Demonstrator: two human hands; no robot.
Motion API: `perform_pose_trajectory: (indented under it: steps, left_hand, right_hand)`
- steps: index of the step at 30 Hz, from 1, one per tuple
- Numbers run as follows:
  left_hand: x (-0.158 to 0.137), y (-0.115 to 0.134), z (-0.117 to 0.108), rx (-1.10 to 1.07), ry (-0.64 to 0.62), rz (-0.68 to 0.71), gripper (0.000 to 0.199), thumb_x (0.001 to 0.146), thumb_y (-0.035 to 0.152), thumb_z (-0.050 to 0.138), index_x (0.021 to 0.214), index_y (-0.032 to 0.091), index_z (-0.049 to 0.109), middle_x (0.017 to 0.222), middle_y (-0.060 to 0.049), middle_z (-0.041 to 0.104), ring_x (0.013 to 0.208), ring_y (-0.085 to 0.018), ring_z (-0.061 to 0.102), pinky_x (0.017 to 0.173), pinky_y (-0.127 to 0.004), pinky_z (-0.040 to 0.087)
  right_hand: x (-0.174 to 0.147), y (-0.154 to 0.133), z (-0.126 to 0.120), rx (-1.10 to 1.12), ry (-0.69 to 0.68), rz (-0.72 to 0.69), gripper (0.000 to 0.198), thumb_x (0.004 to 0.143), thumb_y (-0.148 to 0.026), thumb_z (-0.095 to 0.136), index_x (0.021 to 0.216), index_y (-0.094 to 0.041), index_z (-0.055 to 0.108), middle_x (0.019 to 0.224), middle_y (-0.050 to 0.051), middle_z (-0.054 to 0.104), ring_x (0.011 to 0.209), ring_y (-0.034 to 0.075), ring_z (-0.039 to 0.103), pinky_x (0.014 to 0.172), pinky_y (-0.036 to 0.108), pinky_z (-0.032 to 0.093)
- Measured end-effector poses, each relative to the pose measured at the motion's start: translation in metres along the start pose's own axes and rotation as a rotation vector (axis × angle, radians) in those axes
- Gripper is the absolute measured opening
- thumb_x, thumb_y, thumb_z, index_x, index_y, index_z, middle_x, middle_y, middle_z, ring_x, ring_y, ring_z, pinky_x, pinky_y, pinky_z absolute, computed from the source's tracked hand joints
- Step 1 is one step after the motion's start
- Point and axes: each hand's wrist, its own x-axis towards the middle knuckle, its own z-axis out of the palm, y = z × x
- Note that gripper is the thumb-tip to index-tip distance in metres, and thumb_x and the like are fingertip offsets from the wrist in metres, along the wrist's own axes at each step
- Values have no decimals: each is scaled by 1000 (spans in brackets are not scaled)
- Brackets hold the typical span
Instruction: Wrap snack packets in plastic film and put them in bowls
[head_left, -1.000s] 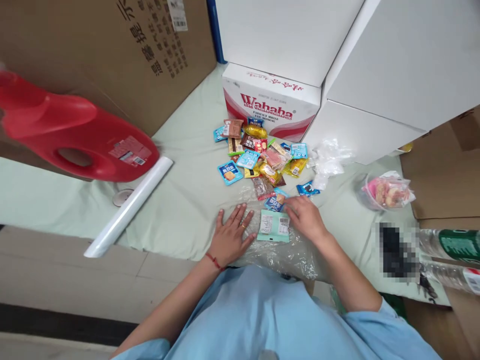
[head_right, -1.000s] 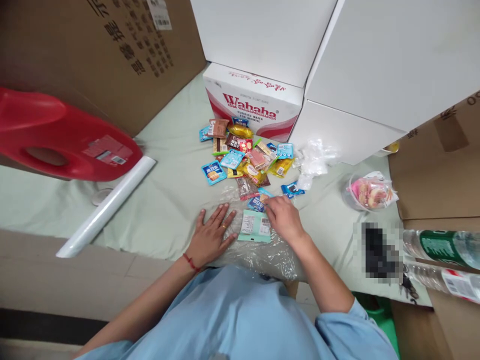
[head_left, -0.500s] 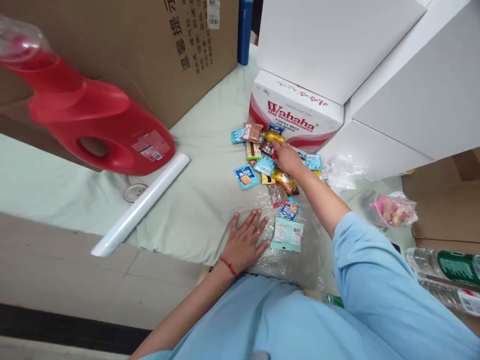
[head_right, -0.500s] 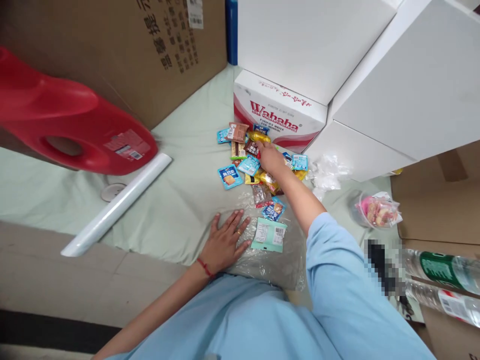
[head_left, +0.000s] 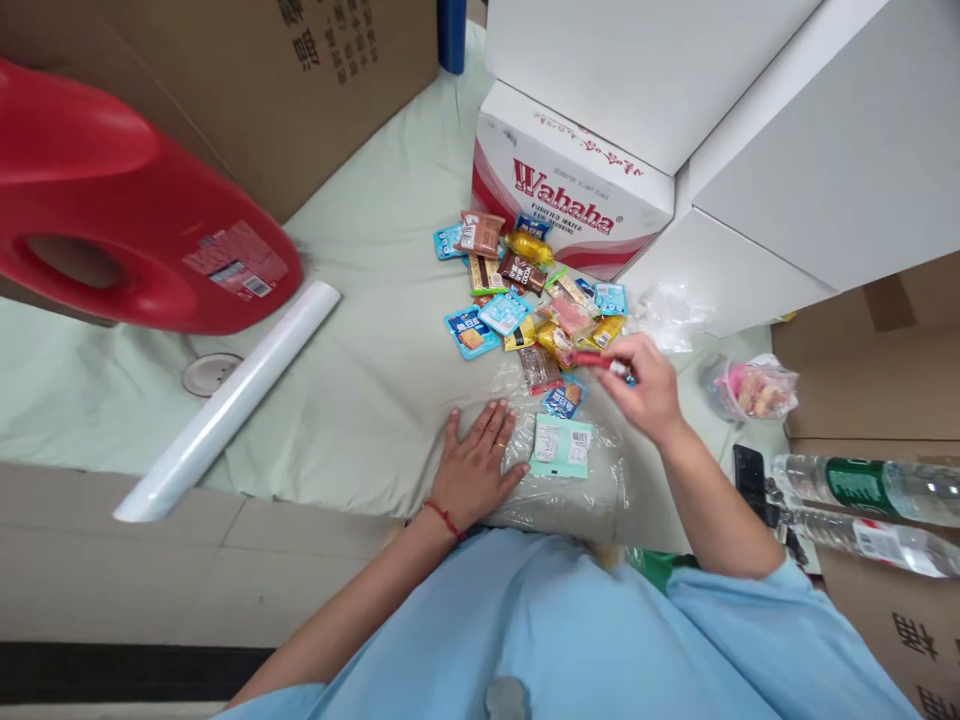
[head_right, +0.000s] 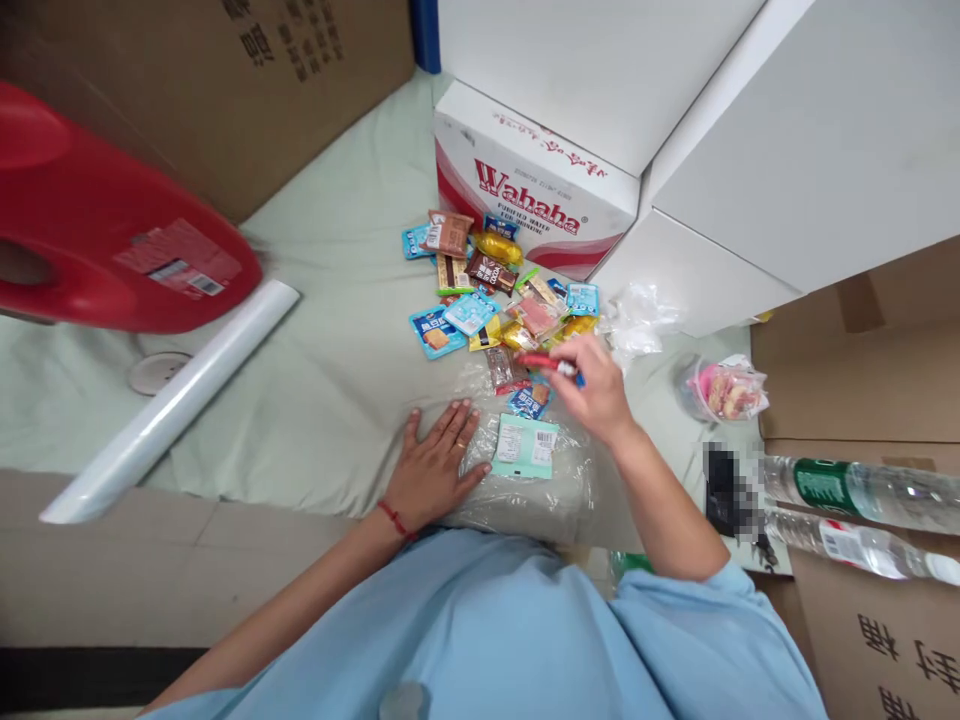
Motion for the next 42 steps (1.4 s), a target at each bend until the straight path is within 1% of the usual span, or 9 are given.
perform_pose_trajectory:
  steps: [4,8,11,14,19,25,30,36,42]
  left_hand:
    - [0,1,0,27,6,7,72,101,57,42,162,19,33,168,-14,28,157,-30,28,128,-64,-4]
    - [0,2,0,76,1,11,71,101,56,42,161,19,33,168,-14,28,157,-30,29,128,-63,-3]
    - [1,3,1,122,-13,13,72,101,56,43,162,19,31,168,-15,28,156,-30,30,127,-64,-1]
    - [2,3,2,166,-29,14,72,101,55,44,163,19,30,168,-16,28,156,-31,31,127,-64,0]
    - [3,3,2,213,-51,13,68,103,53,40,163,21,30,168,-15,29,156,-30,31,127,-63,0]
    - [3,4,3,229,-55,-3,69,103,53,38,163,21,29,169,-14,27,156,-29,30,127,-62,-1]
    - [3,4,4,216,-44,4,70,103,53,40,164,22,26,169,-14,27,156,-31,30,126,-64,1]
    - [3,5,4,194,-22,12,69,103,53,39,163,20,28,168,-16,29,156,-31,31,126,-64,1]
    - [1,5,5,162,2,13,70,103,53,40,163,21,28,168,-16,30,156,-31,32,127,-64,0]
  right_hand:
    - [-84,0,25,68,-169,-111,21,103,-30,51,115,-24,67,105,11,66,96,24,62,83,39,55]
    - [-120,10,40,6,-440,-177,28,104,-35,51,122,-23,68,115,12,66,103,25,60,89,41,53]
    - [-120,9,38,1,-417,-150,39,97,-47,65,127,-23,67,123,13,64,110,28,58,95,45,51]
    - [-112,0,42,-32,-341,-118,53,92,-45,72,138,-22,62,134,16,61,121,33,54,103,51,48]
    - [-104,-12,60,-163,-434,-127,73,83,-37,83,148,-21,54,149,18,55,147,39,36,122,63,25]
    - [-116,-5,61,-241,-458,-65,76,85,-40,81,151,-18,51,157,22,46,151,38,33,124,65,20]
    - [-125,-2,65,-249,-424,-126,69,89,-34,77,150,-17,52,149,23,53,148,36,36,124,66,18]
    - [-129,2,68,-273,-378,-185,64,92,-33,73,150,-17,51,144,21,56,145,35,39,124,65,21]
    - [-126,-3,65,-292,-370,-211,63,93,-23,68,153,-18,49,139,18,60,145,33,40,125,64,19]
